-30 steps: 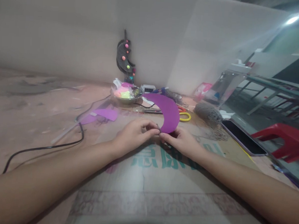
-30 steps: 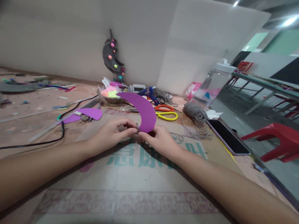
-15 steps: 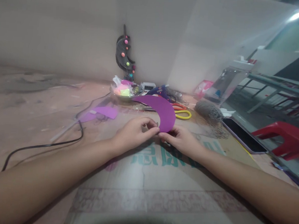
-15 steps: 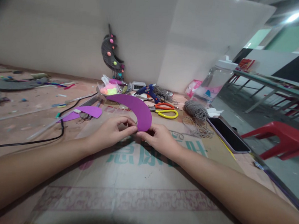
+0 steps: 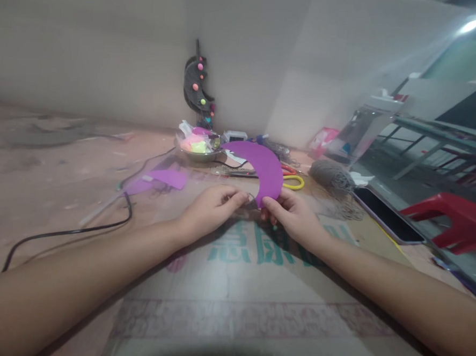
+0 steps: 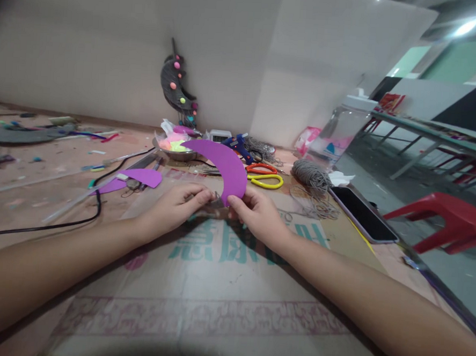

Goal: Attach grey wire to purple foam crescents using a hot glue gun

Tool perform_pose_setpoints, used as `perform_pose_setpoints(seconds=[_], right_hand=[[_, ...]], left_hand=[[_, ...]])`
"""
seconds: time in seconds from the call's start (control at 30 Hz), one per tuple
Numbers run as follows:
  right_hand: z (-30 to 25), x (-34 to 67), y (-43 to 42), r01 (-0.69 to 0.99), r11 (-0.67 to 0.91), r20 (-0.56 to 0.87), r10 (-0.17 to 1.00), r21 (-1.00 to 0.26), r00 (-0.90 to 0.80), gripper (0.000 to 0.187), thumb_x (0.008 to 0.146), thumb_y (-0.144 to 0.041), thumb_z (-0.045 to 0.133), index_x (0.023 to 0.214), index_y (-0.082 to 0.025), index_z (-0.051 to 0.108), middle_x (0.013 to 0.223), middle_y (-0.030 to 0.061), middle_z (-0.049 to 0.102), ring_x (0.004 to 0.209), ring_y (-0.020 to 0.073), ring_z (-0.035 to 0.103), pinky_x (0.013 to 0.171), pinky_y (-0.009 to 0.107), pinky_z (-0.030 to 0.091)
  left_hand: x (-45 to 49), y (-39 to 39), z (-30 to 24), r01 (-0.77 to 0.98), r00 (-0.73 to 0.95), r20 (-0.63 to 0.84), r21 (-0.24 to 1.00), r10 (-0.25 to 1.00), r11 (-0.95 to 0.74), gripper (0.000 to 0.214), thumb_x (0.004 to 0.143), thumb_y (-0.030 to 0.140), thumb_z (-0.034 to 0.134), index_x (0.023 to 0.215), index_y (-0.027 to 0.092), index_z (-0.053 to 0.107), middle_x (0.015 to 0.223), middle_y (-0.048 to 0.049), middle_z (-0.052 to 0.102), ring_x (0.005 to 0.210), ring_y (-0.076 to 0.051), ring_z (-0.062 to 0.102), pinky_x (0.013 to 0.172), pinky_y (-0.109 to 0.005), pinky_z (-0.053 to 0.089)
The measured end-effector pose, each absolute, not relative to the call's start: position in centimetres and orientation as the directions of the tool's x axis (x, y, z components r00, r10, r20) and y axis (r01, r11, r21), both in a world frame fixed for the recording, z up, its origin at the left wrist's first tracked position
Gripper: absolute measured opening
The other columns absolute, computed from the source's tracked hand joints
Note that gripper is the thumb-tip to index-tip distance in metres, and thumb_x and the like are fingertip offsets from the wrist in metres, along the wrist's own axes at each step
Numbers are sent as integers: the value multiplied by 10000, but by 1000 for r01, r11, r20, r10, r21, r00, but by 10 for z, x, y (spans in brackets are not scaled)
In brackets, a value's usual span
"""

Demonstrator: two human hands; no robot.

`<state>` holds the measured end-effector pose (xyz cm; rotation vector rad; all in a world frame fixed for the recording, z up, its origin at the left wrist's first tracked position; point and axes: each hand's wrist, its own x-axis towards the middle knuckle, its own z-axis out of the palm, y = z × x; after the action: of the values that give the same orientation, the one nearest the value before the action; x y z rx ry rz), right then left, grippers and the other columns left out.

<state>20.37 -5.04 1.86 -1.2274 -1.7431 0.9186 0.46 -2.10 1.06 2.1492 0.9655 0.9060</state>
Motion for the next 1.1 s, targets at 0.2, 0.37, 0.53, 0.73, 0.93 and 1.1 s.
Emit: perform_pose_setpoints(seconds=[0.2, 0.37, 0.53, 0.73, 0.93, 1.1], right_hand=[[19, 205, -49, 360, 242, 177, 963, -901, -204, 281, 834, -457, 560, 791, -179, 558, 607, -21, 567, 499, 96, 472, 496, 231, 397], [14, 208, -46, 398, 167, 78, 970, -902, -231, 307, 782, -455, 629, 762, -149, 613, 625, -1, 590, 542, 111, 513, 510, 236, 418], [17, 208, -47, 449, 161, 62, 972, -879, -226, 282, 785, -413, 635, 687, -150, 606, 604, -1, 591, 546, 112, 519, 513, 233, 418], [15, 209, -46, 391, 153, 64, 971, -908, -231, 381, 798, -516, 597, 694, -149, 617, 568, -2, 574, 498, 101, 477, 478, 233, 376], [9, 210, -43, 363, 107, 7, 964, -926, -267, 304, 758, -448, 667, 756, -147, 631, 644, 8, 627, 527, 105, 530, 500, 231, 406], [12, 209, -45, 413, 97, -6, 971, -906, -240, 293, 760, -428, 653, 683, -147, 617, 598, 10, 612, 523, 120, 536, 498, 243, 407]], left_hand=[[6, -21, 8, 412, 538, 320, 707, 780, -575, 241, 876, 341, 514, 819, 170, 674, 819, -36, 694, 758, -168, 616, 663, -259, 472], [7, -23, 10, 409, 591, 328, 665, 737, -625, 225, 877, 320, 515, 804, 179, 674, 785, -23, 693, 728, -157, 612, 655, -253, 459], [7, -25, 12, 401, 613, 354, 632, 707, -664, 206, 866, 308, 538, 800, 180, 686, 786, -23, 697, 731, -156, 611, 663, -257, 451], [7, -25, 10, 395, 606, 325, 670, 727, -629, 221, 872, 310, 524, 796, 172, 680, 777, -25, 687, 703, -148, 602, 631, -246, 447], [7, -23, 8, 404, 573, 308, 700, 760, -588, 232, 878, 323, 512, 803, 169, 668, 784, -18, 681, 731, -149, 605, 652, -244, 441], [6, -23, 9, 409, 591, 284, 701, 754, -585, 237, 878, 333, 519, 819, 166, 676, 818, -26, 683, 763, -156, 602, 669, -248, 435]])
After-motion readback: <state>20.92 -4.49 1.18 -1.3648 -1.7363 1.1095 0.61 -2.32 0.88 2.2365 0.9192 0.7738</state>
